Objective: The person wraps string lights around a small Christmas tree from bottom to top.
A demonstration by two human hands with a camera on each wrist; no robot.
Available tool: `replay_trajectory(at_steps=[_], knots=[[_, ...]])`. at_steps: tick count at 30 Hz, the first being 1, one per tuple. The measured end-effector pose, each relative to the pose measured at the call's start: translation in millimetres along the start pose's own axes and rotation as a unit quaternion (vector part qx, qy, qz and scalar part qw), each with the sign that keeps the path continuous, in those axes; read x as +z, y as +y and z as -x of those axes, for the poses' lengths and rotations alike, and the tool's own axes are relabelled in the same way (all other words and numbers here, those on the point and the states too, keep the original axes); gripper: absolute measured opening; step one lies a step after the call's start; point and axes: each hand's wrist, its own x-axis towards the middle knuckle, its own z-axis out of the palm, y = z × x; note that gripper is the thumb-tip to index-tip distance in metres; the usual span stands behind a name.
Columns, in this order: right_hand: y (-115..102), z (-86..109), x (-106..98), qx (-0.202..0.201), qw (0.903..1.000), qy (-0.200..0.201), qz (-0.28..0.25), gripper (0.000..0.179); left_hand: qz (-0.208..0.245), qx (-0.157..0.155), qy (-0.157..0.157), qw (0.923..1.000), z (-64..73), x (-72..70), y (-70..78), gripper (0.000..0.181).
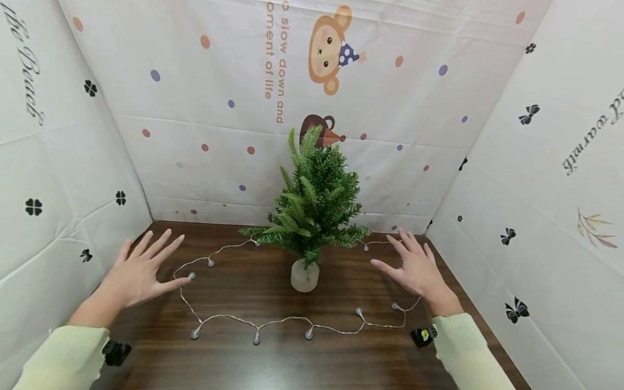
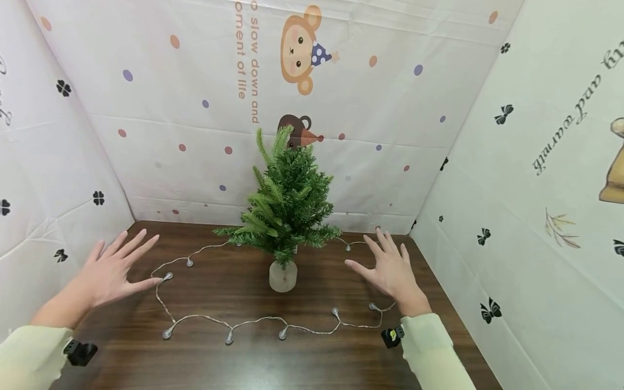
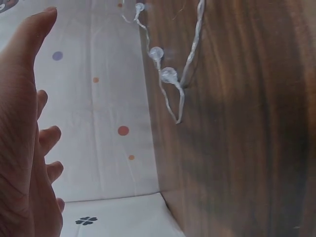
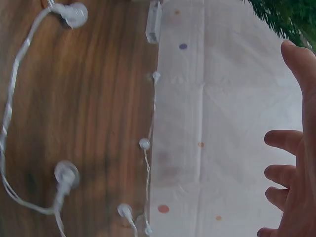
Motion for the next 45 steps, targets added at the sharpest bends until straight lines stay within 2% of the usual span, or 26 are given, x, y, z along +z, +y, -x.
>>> replay_trajectory(at_steps=[9, 17, 21, 26, 28, 32, 36, 43, 45], knots=[[-19.0, 9.9, 20.8, -0.023, 0.9992, 0.010, -0.033, 0.088, 0.006, 0.007, 0.015, 0.9999, 12.8, 11.7, 0.1, 0.105], [-46.7, 23.1, 41.7, -0.069, 0.9939, 0.015, -0.085, 0.079, 0.025, 0.024, 0.021, 0.9992, 20.4, 23.3, 1.9, 0.100], [-60.4, 27.7, 51.2, -0.088, 0.9888, 0.013, -0.120, 0.076, 0.061, 0.043, 0.021, 0.9970, 23.1, 28.3, 3.4, 0.095], [-74.0, 32.3, 60.4, -0.088, 0.9831, 0.001, -0.161, 0.074, 0.132, 0.076, 0.026, 0.9881, 27.7, 35.0, 6.0, 0.083], [-79.6, 33.5, 63.8, -0.088, 0.9799, -0.010, -0.179, 0.073, 0.148, 0.079, 0.023, 0.9856, 30.0, 37.8, 6.7, 0.078], [-92.3, 33.3, 71.6, -0.103, 0.9671, -0.023, -0.231, 0.067, 0.154, 0.067, 0.012, 0.9857, 32.9, 40.9, 7.4, 0.071], [-105.2, 31.3, 82.0, -0.128, 0.9472, -0.031, -0.292, 0.056, 0.156, 0.060, 0.003, 0.9860, 32.9, 42.1, 6.1, 0.061], [-137.3, 27.6, 96.5, -0.179, 0.9235, -0.046, -0.336, 0.048, 0.155, 0.106, 0.062, 0.9802, 31.3, 53.9, 0.3, 0.043], [-146.7, 26.5, 98.8, -0.183, 0.9172, -0.059, -0.349, 0.045, 0.159, 0.118, 0.061, 0.9783, 29.6, 57.0, -2.3, 0.040]])
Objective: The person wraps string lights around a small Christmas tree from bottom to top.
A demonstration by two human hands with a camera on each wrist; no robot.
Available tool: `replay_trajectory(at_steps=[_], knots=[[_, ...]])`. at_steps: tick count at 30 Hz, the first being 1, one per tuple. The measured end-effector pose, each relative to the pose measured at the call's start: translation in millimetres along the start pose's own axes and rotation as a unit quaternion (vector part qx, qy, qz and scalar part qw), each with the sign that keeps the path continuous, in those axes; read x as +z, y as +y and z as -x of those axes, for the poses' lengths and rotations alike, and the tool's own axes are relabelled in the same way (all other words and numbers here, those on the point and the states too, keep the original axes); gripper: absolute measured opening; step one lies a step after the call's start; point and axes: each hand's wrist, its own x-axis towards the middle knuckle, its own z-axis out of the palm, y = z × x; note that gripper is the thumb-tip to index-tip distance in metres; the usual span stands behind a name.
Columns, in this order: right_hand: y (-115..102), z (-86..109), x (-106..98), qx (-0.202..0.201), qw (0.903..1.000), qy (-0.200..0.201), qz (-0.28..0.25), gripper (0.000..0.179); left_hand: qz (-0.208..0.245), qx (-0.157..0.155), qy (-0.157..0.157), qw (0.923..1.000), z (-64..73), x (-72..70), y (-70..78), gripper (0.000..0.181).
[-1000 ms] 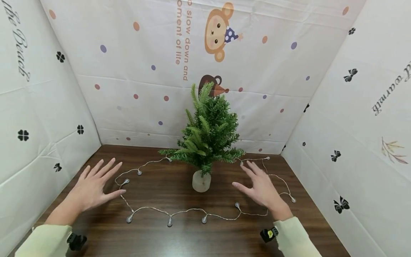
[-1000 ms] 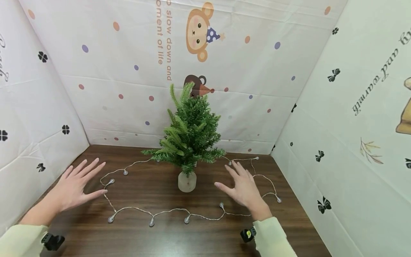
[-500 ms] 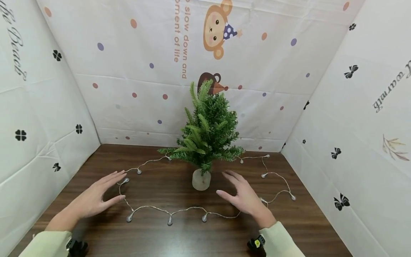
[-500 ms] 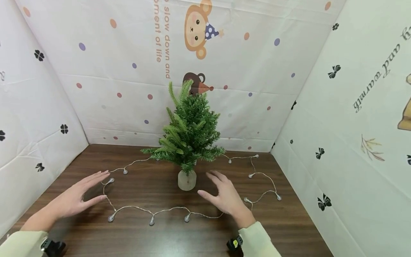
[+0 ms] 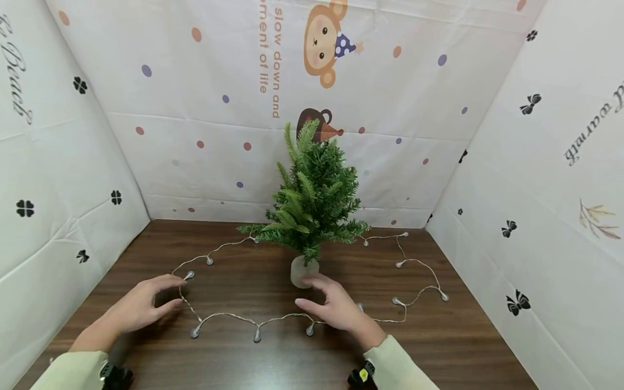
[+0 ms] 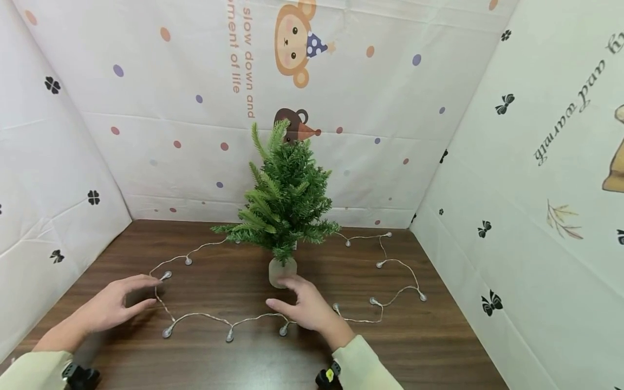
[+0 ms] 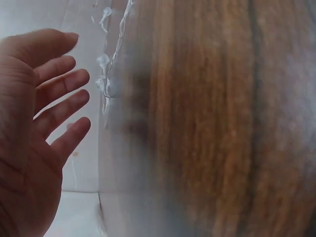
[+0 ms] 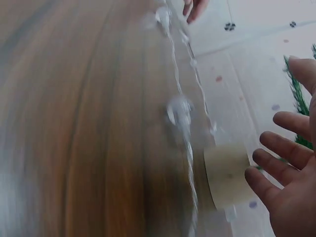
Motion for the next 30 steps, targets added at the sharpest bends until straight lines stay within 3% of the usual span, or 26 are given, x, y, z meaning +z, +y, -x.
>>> replay_trajectory(at_steps=[7, 15, 21, 26, 30], knots=[[-13.1, -13.6, 23.5, 0.022, 0.9965, -0.055, -0.060, 0.047, -0.003, 0.001, -0.029, 0.9996, 0.0, 5.6, -5.7, 0.029], [-22.0, -25.5, 48.6, 0.038, 0.9904, -0.094, -0.094, 0.048, 0.001, 0.013, -0.047, 0.9988, -4.0, 8.5, -3.8, 0.034], [-27.1, -34.0, 68.2, 0.053, 0.9863, -0.107, -0.114, 0.046, 0.003, 0.023, -0.068, 0.9974, -7.5, 11.0, -2.0, 0.038], [-29.7, -41.5, 80.8, 0.042, 0.9850, -0.109, -0.127, 0.042, 0.013, 0.026, -0.103, 0.9943, -10.0, 11.8, -2.9, 0.031], [-32.9, -49.3, 87.2, 0.050, 0.9846, -0.112, -0.125, 0.041, 0.020, 0.037, -0.107, 0.9933, -11.8, 10.8, -5.3, 0.026]])
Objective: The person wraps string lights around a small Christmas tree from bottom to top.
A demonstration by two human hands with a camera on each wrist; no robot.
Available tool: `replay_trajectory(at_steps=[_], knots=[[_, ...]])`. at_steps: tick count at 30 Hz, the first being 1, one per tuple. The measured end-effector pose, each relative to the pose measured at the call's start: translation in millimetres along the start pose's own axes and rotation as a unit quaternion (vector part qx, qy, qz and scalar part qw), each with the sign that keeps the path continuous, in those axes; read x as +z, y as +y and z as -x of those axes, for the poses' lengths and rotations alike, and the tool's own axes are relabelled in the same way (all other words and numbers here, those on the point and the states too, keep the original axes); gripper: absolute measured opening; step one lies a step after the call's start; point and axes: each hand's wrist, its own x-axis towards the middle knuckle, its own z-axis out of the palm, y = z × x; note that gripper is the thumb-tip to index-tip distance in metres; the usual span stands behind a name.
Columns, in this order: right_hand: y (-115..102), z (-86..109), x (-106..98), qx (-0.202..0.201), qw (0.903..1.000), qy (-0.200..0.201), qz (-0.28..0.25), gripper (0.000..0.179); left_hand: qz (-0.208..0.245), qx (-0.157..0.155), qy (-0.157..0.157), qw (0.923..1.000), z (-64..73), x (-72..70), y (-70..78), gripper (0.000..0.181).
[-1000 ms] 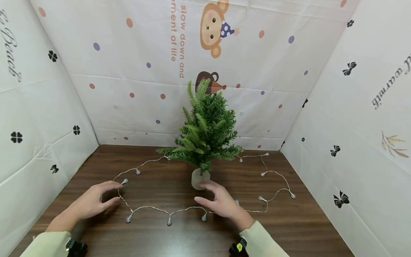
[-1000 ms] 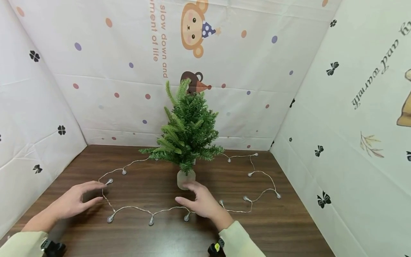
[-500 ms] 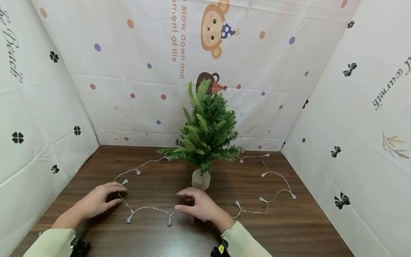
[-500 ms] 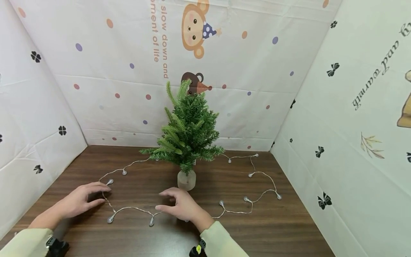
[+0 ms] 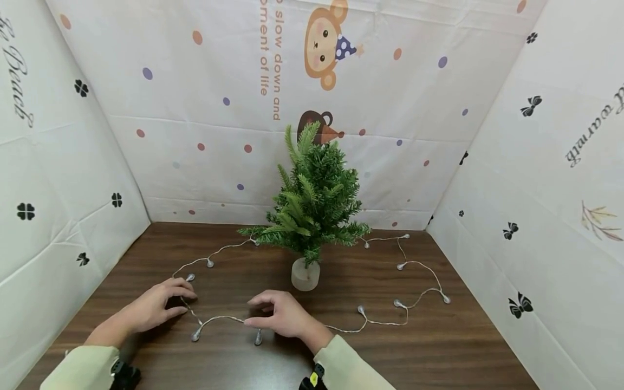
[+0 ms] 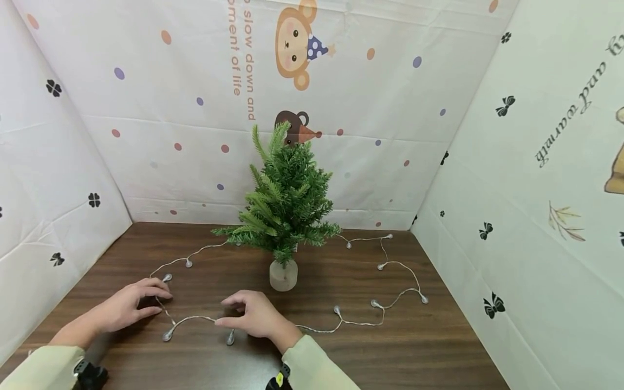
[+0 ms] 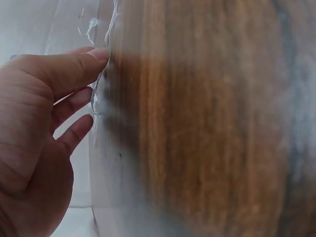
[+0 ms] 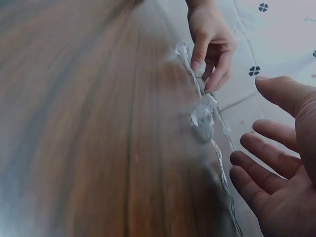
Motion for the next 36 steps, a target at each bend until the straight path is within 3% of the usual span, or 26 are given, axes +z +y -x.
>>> replay_trajectory(at_steps=[8, 18, 25, 31, 36], knots=[[-5.1, -17.7, 11.3, 0.019, 0.9980, 0.032, 0.050, 0.033, 0.029, 0.008, 0.003, 0.9996, -5.2, -0.5, -4.9, 0.020], [-14.3, -32.9, 23.7, 0.045, 0.9883, 0.016, 0.145, 0.030, 0.043, -0.012, -0.008, 0.9990, -7.2, 1.6, -6.6, 0.019], [-18.5, -39.1, 32.7, 0.072, 0.9804, 0.015, 0.183, 0.023, 0.044, 0.013, 0.023, 0.9987, -6.1, 7.3, -8.4, 0.025], [-24.2, -42.7, 37.6, 0.064, 0.9698, 0.023, 0.234, 0.014, 0.055, 0.034, 0.038, 0.9972, -7.2, 8.7, -10.4, 0.025], [-27.4, -42.5, 40.9, 0.079, 0.9687, 0.040, 0.232, 0.008, 0.063, 0.044, 0.045, 0.9960, -7.3, 10.0, -13.1, 0.024]])
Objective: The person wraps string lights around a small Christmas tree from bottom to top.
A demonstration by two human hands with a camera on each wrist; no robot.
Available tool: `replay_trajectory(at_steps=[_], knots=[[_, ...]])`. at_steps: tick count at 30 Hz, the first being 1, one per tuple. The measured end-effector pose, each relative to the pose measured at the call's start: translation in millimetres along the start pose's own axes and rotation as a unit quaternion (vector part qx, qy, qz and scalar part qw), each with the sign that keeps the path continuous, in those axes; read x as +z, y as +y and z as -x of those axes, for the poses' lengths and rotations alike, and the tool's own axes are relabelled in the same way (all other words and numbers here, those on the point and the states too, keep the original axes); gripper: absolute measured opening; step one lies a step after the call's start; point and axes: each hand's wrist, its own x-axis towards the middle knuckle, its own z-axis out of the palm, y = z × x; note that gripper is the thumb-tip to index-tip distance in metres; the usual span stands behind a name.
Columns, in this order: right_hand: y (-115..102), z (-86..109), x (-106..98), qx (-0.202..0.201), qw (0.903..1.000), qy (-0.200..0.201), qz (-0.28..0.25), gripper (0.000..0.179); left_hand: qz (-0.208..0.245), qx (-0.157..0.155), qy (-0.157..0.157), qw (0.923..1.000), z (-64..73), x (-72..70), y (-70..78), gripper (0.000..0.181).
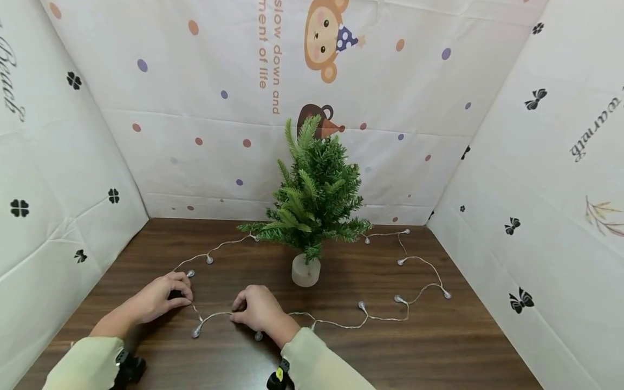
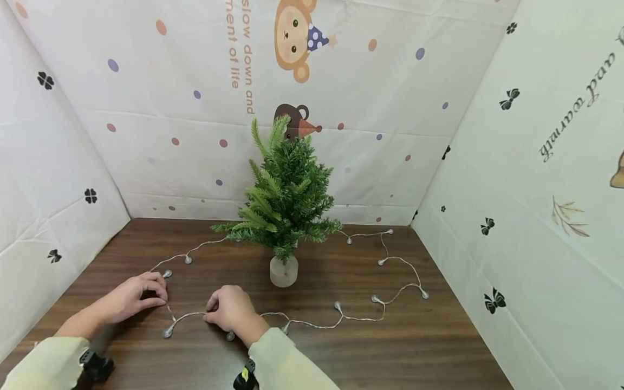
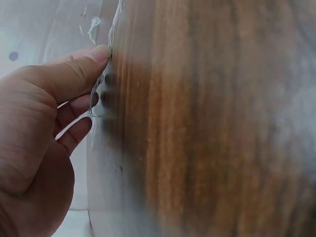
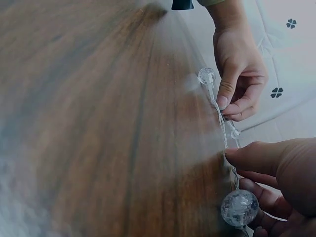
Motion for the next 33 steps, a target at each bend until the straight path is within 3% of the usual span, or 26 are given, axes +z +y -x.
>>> replay_trajectory(at_steps=[5, 16, 22, 26, 29, 33], knots=[[-1.2, 0.2, 1.8, 0.020, 0.9996, 0.000, -0.019, 0.013, 0.001, -0.011, -0.016, 0.9998, 0.1, -1.2, -2.2, 0.022], [6.1, 0.8, 2.4, 0.021, 0.9990, -0.012, -0.037, 0.016, -0.030, -0.048, -0.061, 0.9966, -5.3, -6.9, 3.0, 0.023], [19.0, 2.6, -6.6, 0.019, 0.9924, -0.016, -0.121, 0.012, -0.050, -0.085, -0.070, 0.9926, -7.6, -10.6, 6.9, 0.026], [31.7, 6.1, -16.7, 0.033, 0.9750, -0.020, -0.219, 0.014, -0.025, -0.105, -0.077, 0.9912, -13.7, -16.2, 7.4, 0.016], [40.5, 11.5, -26.9, 0.052, 0.9609, -0.031, -0.270, 0.017, 0.002, -0.097, -0.078, 0.9922, -20.1, -21.6, 8.2, 0.005], [50.5, 22.8, -45.8, 0.058, 0.9630, -0.033, -0.261, 0.023, 0.020, -0.049, -0.056, 0.9971, -29.1, -26.4, 9.3, 0.006]])
